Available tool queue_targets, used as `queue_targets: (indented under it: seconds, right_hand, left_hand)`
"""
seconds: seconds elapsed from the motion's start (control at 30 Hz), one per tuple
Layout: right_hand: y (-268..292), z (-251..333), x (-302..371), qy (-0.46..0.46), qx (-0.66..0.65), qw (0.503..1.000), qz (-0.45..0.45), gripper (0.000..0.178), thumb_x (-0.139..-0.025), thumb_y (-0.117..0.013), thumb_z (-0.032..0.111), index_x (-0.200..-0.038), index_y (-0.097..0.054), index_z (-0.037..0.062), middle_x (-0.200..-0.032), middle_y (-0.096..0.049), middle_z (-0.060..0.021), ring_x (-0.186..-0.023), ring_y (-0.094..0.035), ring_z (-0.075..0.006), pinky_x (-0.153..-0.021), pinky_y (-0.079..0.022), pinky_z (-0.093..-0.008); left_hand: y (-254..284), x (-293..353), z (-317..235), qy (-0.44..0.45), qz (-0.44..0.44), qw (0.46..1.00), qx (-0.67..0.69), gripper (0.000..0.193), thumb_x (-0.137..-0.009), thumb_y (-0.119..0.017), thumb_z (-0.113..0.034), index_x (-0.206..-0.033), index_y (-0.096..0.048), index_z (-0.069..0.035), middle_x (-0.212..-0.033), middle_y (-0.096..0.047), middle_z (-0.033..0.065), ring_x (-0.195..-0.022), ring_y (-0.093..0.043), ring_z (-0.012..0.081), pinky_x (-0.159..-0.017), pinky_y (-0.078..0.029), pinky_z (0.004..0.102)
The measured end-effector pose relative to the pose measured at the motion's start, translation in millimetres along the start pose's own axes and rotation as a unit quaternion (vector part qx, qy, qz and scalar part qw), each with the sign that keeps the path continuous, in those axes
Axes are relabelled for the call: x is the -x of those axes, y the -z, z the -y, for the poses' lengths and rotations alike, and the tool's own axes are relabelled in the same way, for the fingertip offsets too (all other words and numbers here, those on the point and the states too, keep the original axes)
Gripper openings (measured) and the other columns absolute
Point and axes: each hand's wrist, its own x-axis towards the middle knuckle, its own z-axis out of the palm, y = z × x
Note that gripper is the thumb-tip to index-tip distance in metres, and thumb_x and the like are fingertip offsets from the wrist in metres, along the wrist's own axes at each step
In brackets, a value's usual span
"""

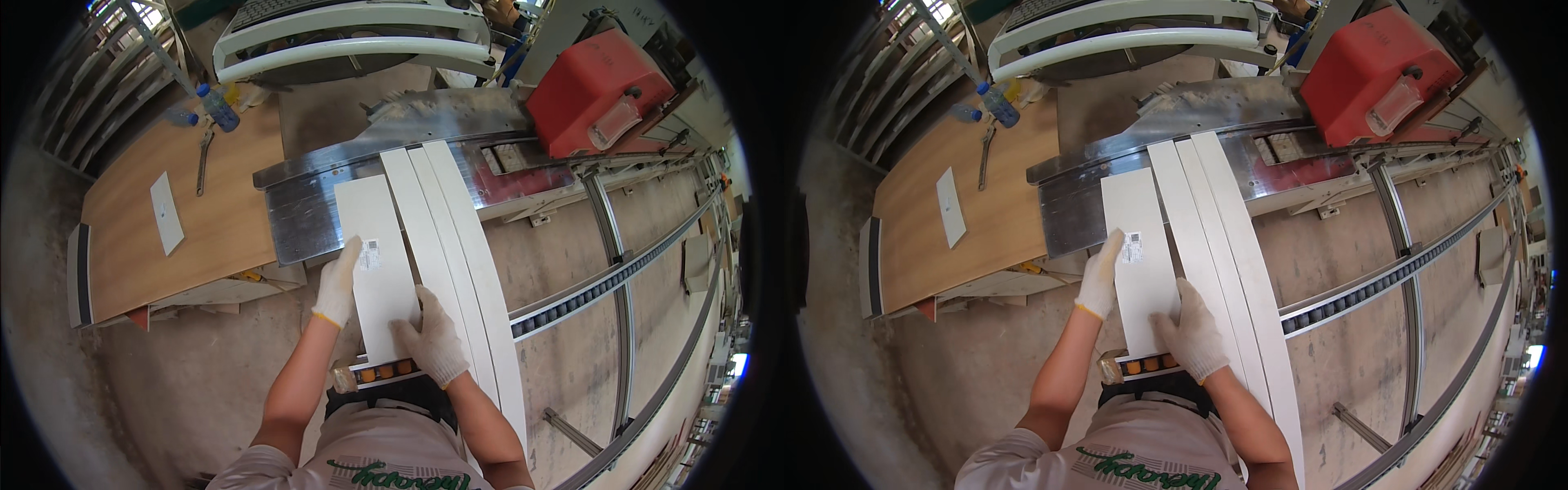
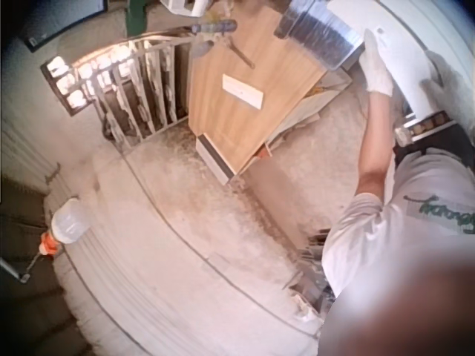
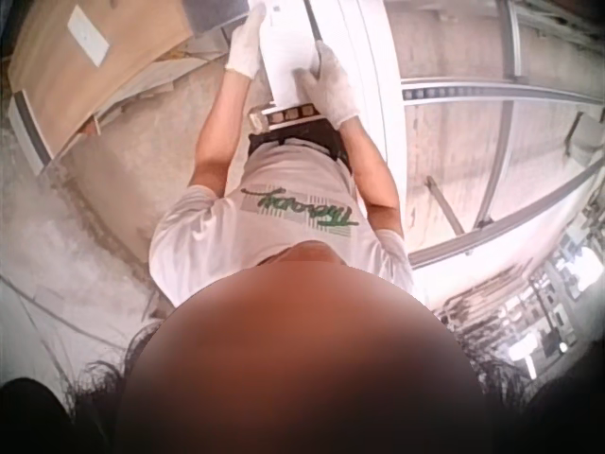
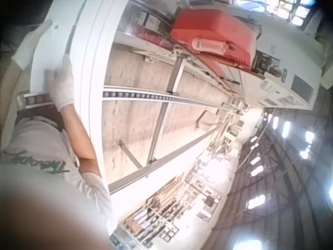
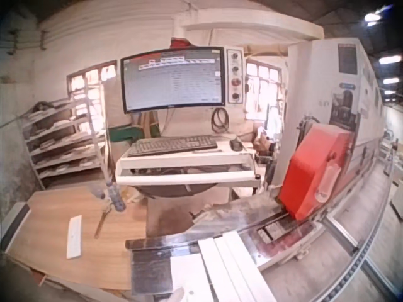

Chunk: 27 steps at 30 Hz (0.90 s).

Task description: The person loads white rectangular panels onto a conveyor and feeds them into a panel saw. They retrieve cut pieces from the output side and place them on a nearby table. The person repeats this cycle for multiple panels, handling both large sheets and narrower strips.

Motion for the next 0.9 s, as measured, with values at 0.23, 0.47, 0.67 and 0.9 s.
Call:
queue_targets:
  seconds: [0.23, 0.47, 0.67, 0.9]
  right_hand:
    - [52.5, -20.7, -16.1, 0.138, 0.147, 0.954, -0.223, 0.071, -0.091, -0.09, 0.023, -0.151, -0.06, -0.0009, -0.15, -0.062, -0.0265, -0.135, -0.063, -0.0456, -0.119, -0.048, -0.0548]
    - [124.9, -118.2, -91.3, -0.175, -0.22, 0.948, 0.15, 0.061, -0.092, -0.087, 0.022, -0.142, -0.067, -0.0072, -0.119, -0.081, -0.0192, -0.105, -0.078, -0.0305, -0.096, -0.062, -0.0414]
    - [149.6, -135.9, -84.6, -0.166, -0.244, 0.945, 0.14, 0.046, -0.095, -0.087, 0.025, -0.126, -0.079, -0.0075, -0.113, -0.084, -0.0125, -0.097, -0.076, -0.02, -0.09, -0.062, -0.0371]
    - [140.8, -115.0, -77.3, -0.174, -0.142, 0.956, 0.186, 0.054, -0.097, -0.087, 0.029, -0.136, -0.076, -0.0063, -0.121, -0.082, -0.012, -0.106, -0.075, -0.0185, -0.095, -0.061, -0.0336]
  left_hand:
    - [3.1, 16.0, 33.7, -0.122, -0.029, 0.927, -0.353, 0.063, -0.108, -0.066, -0.061, -0.106, -0.084, -0.001, -0.094, -0.081, 0.0232, -0.091, -0.08, 0.0393, -0.083, -0.059, 0.0489]
    - [-1.7, 2.5, 50.6, -0.019, -0.005, 0.974, -0.227, 0.048, -0.109, -0.075, -0.048, -0.106, -0.084, -0.001, -0.093, -0.081, 0.006, -0.075, -0.073, 0.0147, -0.069, -0.06, 0.0368]
    - [-7.0, 4.5, 56.0, -0.045, -0.043, 0.989, -0.133, 0.036, -0.11, -0.078, -0.031, -0.113, -0.084, 0.004, -0.09, -0.077, -0.0004, -0.08, -0.066, 0.0052, -0.067, -0.054, 0.0288]
    - [-16.3, 1.0, 57.0, -0.032, -0.057, 0.996, -0.059, 0.036, -0.109, -0.077, -0.028, -0.121, -0.082, 0.006, -0.102, -0.082, 0.006, -0.089, -0.07, 0.0083, -0.078, -0.058, 0.0297]
